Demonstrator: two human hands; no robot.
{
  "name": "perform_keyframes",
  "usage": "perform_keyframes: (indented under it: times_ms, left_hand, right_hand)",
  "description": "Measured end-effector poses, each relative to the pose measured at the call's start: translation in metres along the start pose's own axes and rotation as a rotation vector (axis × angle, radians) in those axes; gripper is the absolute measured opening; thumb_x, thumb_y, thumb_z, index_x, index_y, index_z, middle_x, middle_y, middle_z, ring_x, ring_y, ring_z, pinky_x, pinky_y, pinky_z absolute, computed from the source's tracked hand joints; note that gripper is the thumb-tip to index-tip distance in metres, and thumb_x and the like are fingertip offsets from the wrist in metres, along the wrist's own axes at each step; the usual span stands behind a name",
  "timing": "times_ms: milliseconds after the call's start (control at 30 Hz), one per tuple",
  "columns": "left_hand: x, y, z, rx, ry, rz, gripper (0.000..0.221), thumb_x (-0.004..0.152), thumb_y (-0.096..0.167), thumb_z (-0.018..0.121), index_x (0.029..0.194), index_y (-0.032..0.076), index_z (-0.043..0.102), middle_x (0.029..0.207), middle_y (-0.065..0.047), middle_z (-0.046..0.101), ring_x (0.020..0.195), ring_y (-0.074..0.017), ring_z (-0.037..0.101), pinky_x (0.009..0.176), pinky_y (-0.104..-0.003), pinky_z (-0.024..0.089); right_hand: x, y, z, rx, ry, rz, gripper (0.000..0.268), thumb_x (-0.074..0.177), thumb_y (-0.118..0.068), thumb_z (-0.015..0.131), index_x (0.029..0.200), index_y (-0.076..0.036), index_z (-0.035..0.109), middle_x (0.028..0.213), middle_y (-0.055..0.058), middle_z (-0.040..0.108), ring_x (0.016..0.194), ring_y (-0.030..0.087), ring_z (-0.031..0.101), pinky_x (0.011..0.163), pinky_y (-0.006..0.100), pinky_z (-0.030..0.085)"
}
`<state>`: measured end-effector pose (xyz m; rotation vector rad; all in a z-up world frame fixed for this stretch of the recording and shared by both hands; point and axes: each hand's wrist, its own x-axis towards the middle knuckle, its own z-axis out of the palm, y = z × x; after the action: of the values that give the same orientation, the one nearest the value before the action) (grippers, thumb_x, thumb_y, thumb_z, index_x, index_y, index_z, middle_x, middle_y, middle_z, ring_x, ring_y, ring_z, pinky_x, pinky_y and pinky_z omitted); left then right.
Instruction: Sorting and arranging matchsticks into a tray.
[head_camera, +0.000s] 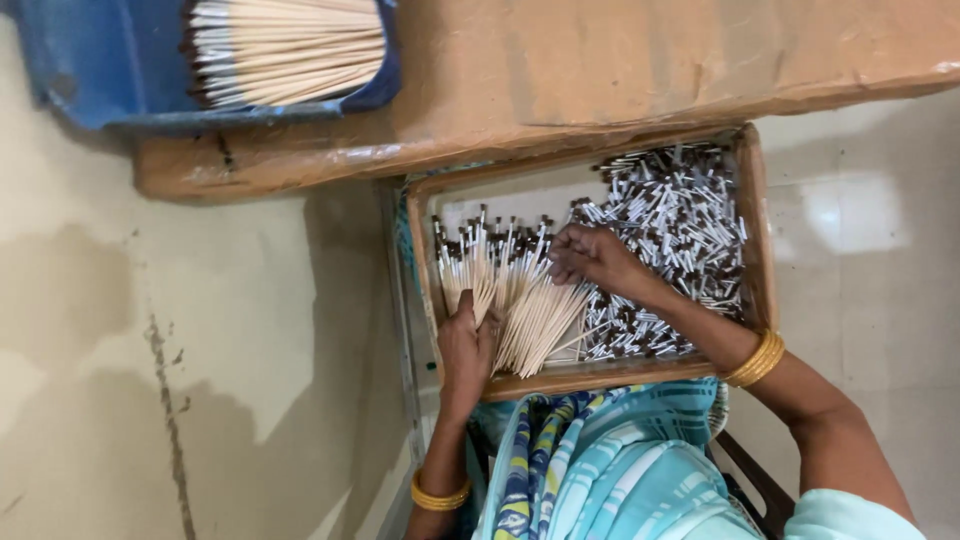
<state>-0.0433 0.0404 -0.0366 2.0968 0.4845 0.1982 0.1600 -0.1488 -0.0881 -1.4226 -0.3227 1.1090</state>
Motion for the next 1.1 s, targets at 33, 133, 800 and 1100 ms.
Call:
perform_keyframes:
  times_ms: [33,133,800,1100]
  left_hand:
    - [-0.001,-0.001,-0.002,-0.002,0.002,-0.039,0.027,0.096,0.003,0.055,0.122,-0.005,0.056,0.083,-0.020,0.072,0.070,-0.0389,0.070,0.062,-0.049,0.051]
    - [-0.002,-0.006,-0.005,0.021,0.036,-0.062,0.030,0.094,0.003,0.057,0.124,-0.003,0.057,0.079,-0.023,0.069,0.071,-0.0424,0.068,0.060,-0.050,0.049]
    - [-0.007,0.037,-0.071,-0.790,0.281,-0.196,0.021,0.106,0.021,0.063,0.112,0.002,0.068,0.079,0.001,0.061,0.065,-0.0045,0.053,0.055,-0.022,0.040]
    - [-0.026,-0.020,0.020,-0.809,-0.071,-0.449,0.030,0.101,0.028,0.061,0.122,0.006,0.063,0.079,0.001,0.061,0.065,-0.0062,0.049,0.055,-0.023,0.038]
  right_hand:
    - [0.002,-0.011,0.010,-0.096,-0.042,-0.052,0.015,0.101,-0.011,0.060,0.111,-0.001,0.060,0.092,0.013,0.075,0.080,0.020,0.076,0.070,0.031,0.063]
    - [0.003,-0.034,0.038,-0.547,0.012,-0.212,0.027,0.095,-0.013,0.065,0.120,-0.003,0.061,0.100,0.013,0.075,0.082,0.024,0.075,0.070,0.035,0.062]
    - [0.024,-0.008,0.097,-1.425,-0.274,-0.868,0.057,0.100,-0.038,0.052,0.149,-0.008,0.052,0.160,0.012,0.043,0.152,0.023,0.029,0.127,0.051,0.008]
    - [0.032,-0.018,-0.054,-1.523,0.427,-0.489,0.048,0.079,0.000,0.065,0.126,0.001,0.069,0.107,0.021,0.068,0.093,0.034,0.066,0.076,0.046,0.057]
